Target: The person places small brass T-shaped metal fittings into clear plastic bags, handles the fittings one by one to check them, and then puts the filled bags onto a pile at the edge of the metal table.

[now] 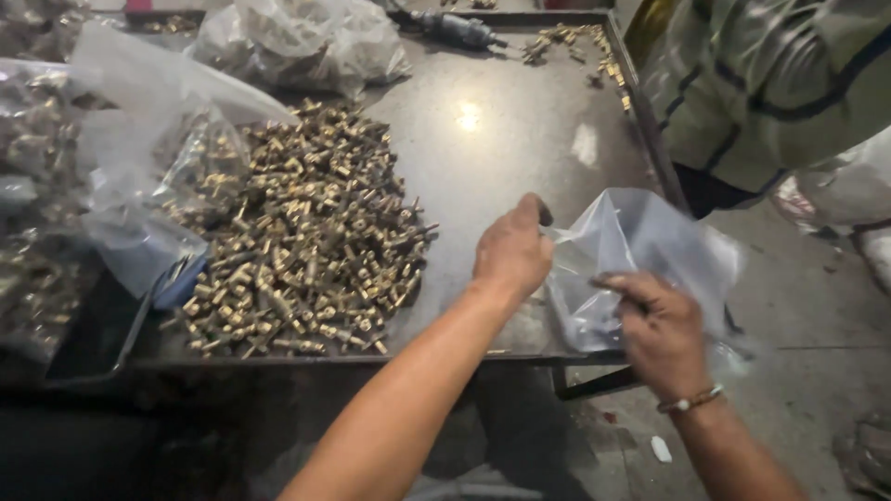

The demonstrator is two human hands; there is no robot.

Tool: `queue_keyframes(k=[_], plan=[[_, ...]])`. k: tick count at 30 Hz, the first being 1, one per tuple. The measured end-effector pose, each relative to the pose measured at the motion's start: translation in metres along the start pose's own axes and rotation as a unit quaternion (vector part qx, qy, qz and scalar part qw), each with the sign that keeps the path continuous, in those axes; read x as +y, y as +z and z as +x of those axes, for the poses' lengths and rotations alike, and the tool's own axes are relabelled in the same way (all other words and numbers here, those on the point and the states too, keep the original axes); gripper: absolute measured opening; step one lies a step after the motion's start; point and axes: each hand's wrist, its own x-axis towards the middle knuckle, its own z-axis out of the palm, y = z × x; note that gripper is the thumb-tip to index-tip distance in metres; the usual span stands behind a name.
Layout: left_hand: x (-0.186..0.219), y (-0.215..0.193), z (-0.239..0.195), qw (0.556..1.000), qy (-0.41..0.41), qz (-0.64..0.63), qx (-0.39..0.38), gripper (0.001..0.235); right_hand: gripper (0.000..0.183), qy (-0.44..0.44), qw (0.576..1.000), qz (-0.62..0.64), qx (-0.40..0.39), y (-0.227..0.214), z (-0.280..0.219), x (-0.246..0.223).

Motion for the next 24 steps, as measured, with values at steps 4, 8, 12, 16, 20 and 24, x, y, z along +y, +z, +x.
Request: queue_keyframes(k=[4, 8, 12, 16, 20, 24], plan=[[-0.007, -0.065, -0.035, 1.000, -0.006, 0.013, 0.023, 0.035, 0.029, 0.125, 0.992, -0.009, -0.028, 0.015, 0.021, -0.032], [-0.022, -0.111, -0.063, 0.956, 0.104, 0.266, 0.065, 0.059, 0.048, 0.159, 0.978, -0.110, -0.076, 0.027, 0.018, 0.007], [-0.048, -0.131, -0.077, 0.917, 0.075, 0.392, -0.018, 0.069, 0.056, 0.110, 0.985, -0.124, -0.040, 0.045, 0.017, 0.015], [-0.057, -0.104, -0.081, 0.904, 0.173, 0.390, 0.019, 0.058, 0.058, 0.163, 0.986, -0.033, 0.023, 0.040, 0.016, 0.021], [-0.016, -0.117, -0.091, 0.966, 0.146, 0.195, -0.083, 0.091, 0.053, 0.170, 0.981, 0.064, 0.071, 0.031, 0.015, 0.029], [-0.036, -0.130, -0.098, 0.968, 0.120, 0.203, -0.081, 0.090, 0.052, 0.132, 0.983, 0.097, 0.084, 0.035, 0.015, 0.034]])
